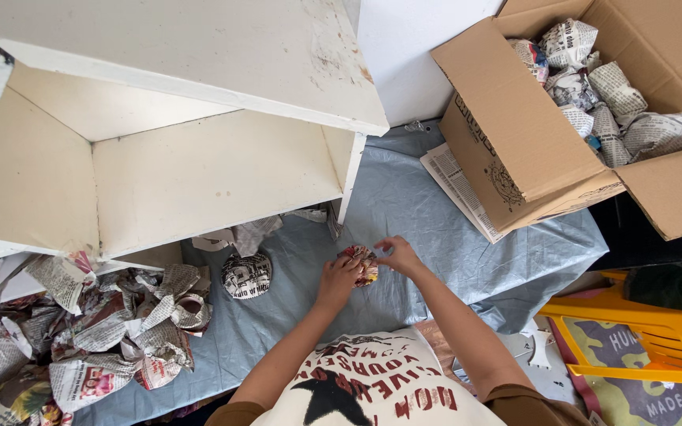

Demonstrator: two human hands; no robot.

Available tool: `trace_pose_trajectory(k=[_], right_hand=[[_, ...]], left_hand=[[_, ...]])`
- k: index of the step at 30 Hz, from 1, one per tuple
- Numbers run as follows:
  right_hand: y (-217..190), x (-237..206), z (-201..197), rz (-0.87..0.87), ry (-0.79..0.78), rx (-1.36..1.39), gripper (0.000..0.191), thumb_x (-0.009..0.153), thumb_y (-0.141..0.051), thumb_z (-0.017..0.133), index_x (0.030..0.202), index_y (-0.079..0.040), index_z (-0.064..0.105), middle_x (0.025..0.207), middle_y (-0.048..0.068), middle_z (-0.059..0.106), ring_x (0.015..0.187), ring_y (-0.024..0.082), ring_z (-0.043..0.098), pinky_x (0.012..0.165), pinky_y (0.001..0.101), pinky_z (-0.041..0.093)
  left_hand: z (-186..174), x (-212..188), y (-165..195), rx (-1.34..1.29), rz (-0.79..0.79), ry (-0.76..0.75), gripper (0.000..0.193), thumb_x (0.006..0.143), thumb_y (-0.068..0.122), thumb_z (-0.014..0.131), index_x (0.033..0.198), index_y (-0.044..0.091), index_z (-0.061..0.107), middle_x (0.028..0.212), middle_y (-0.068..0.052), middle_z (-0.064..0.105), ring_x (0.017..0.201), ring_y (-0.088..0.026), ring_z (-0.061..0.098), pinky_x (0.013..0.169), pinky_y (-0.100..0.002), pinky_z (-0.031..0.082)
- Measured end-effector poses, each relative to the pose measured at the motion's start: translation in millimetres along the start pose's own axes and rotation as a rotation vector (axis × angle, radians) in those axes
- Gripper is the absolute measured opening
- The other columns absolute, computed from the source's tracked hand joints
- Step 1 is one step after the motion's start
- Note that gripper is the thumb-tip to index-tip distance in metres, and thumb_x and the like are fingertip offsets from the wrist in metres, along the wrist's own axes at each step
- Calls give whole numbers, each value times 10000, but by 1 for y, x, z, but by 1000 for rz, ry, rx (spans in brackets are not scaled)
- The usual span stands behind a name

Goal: The person crumples newspaper sheets into balls and places them into a cardboard box. They wrap a glass cup in newspaper, add more crumpled paper around items in the box, and fold the box flaps closed.

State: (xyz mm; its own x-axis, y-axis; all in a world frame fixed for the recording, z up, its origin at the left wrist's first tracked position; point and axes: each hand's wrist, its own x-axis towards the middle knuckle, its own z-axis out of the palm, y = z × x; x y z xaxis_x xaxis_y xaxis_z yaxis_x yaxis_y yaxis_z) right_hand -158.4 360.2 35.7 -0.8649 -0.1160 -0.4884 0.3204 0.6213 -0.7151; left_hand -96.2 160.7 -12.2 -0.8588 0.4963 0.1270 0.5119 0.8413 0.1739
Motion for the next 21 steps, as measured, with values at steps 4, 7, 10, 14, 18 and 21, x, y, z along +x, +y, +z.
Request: trace_pose_trajectory(k=[4, 7, 10, 14, 18, 21], right_hand=[[2, -8, 20, 174, -210, 373, 481, 842, -168, 759, 1289, -38, 638, 1163, 140, 716, 963, 222, 738, 734, 396, 680], [1, -14, 18, 142, -320, 389, 436, 925, -207, 705, 1318, -41, 612, 1210, 101, 704, 1029, 175, 725, 781, 364, 682], [1, -18, 14, 124, -395, 447, 384, 985, -218, 668, 1313, -23, 627, 1199, 96, 715, 1022, 179, 729, 789, 334, 674], [5, -21, 24, 61, -293, 397, 321, 961, -137, 658, 1234, 32, 670, 1093, 144, 737, 941, 222, 746, 735, 363, 641], [10, -34, 31, -41, -175, 416, 311, 940, -102, 659, 1230, 3, 706, 1043, 146, 753, 920, 220, 747, 728, 364, 688], [6, -54, 24, -55, -133, 601, 323, 924, -96, 671, 1237, -16, 687, 1081, 123, 739, 951, 198, 745, 736, 365, 678]], left_hand=[[-23, 7, 3, -349, -251, -18, 167, 861, 205, 755, 1027, 182, 746, 1353, 72, 650, 1258, -170, 516, 1038, -434, 409], [-34, 8, 8, -376, -378, 110, 458, 700, 212, 857, 1091, 84, 655, 1277, -93, 629, 1189, -277, 511, 970, -461, 429], [-30, 12, 3, -520, -508, 153, 697, 616, 221, 900, 1207, 24, 589, 1195, -175, 632, 1119, -356, 570, 871, -474, 480], [-16, 11, -12, -727, -563, -95, 612, 667, 260, 927, 1121, 48, 575, 1107, -150, 679, 1063, -358, 659, 885, -451, 523], [-19, 3, -16, -845, -526, 15, 624, 593, 193, 949, 1048, 15, 560, 1097, -178, 642, 991, -315, 651, 852, -405, 538], [-36, 1, -9, -1487, -600, -137, 471, 744, 135, 792, 1119, 130, 506, 1139, -90, 679, 1051, -172, 656, 885, -316, 544]])
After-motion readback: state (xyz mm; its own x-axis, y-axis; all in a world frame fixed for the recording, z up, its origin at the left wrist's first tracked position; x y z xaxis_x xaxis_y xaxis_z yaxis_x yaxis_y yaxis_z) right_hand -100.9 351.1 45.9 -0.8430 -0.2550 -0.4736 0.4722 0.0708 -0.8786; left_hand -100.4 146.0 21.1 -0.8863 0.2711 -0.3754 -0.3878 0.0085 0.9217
